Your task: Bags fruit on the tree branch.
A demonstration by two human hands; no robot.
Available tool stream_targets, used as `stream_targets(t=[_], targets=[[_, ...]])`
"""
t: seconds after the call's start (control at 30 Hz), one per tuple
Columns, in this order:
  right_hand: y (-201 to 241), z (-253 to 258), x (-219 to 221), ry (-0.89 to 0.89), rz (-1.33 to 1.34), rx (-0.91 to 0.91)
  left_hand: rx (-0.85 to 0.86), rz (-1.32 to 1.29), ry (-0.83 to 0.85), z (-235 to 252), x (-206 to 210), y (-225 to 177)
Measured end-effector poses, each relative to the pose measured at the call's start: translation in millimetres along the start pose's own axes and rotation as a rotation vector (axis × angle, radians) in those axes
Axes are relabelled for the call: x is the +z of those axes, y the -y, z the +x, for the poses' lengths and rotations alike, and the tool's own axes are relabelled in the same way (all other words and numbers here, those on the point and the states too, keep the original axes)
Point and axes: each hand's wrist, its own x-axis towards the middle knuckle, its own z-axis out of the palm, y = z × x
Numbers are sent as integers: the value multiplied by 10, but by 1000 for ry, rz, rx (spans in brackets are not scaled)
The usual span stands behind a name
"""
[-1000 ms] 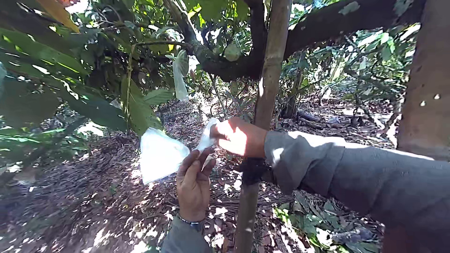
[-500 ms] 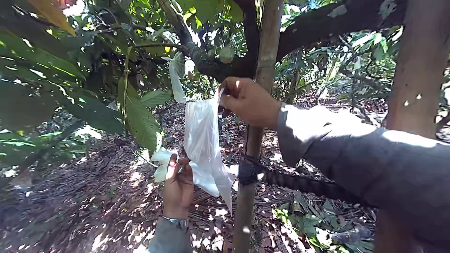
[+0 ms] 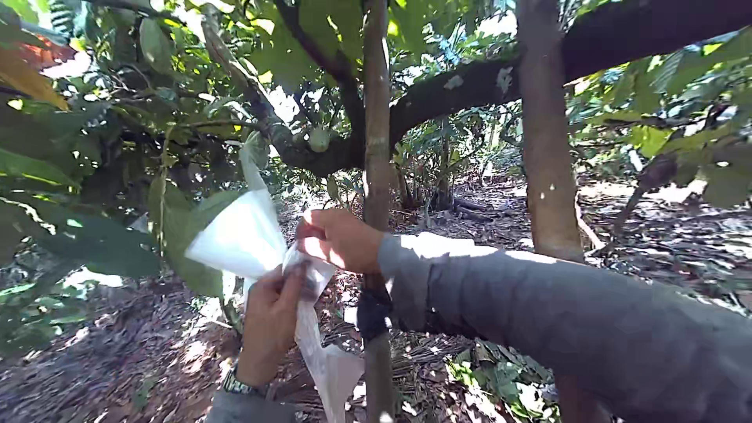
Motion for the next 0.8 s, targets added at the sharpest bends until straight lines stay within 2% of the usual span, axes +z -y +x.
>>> stream_targets(t=[0.07,0.17,0.27,0.4,0.53,0.67,0.73,0.8], targets=[[-43,30,-38,120,58,52,-89,-165,-114,13,16,11],[15,1,-64,278,-2,56,-164,-252,-230,106,90,-93],[28,0,-86,196,-52,83,-151,-288,-268,154,134,-211],[-30,96,-278,36,-102,71,-55,-395,-266,150,33,-168],[0,84,-295,-10,-87,155,-4,-555,-249,158,-163,-121],[7,86,-260,-25,44,118,-75,-588,-396,164,-184,-257],[-4,82,-245,-37,77,85,-122,-599,-337,41,-115,-369],[-37,86,-235,-35,70,73,-118,-631,-145,-25,-121,-147]])
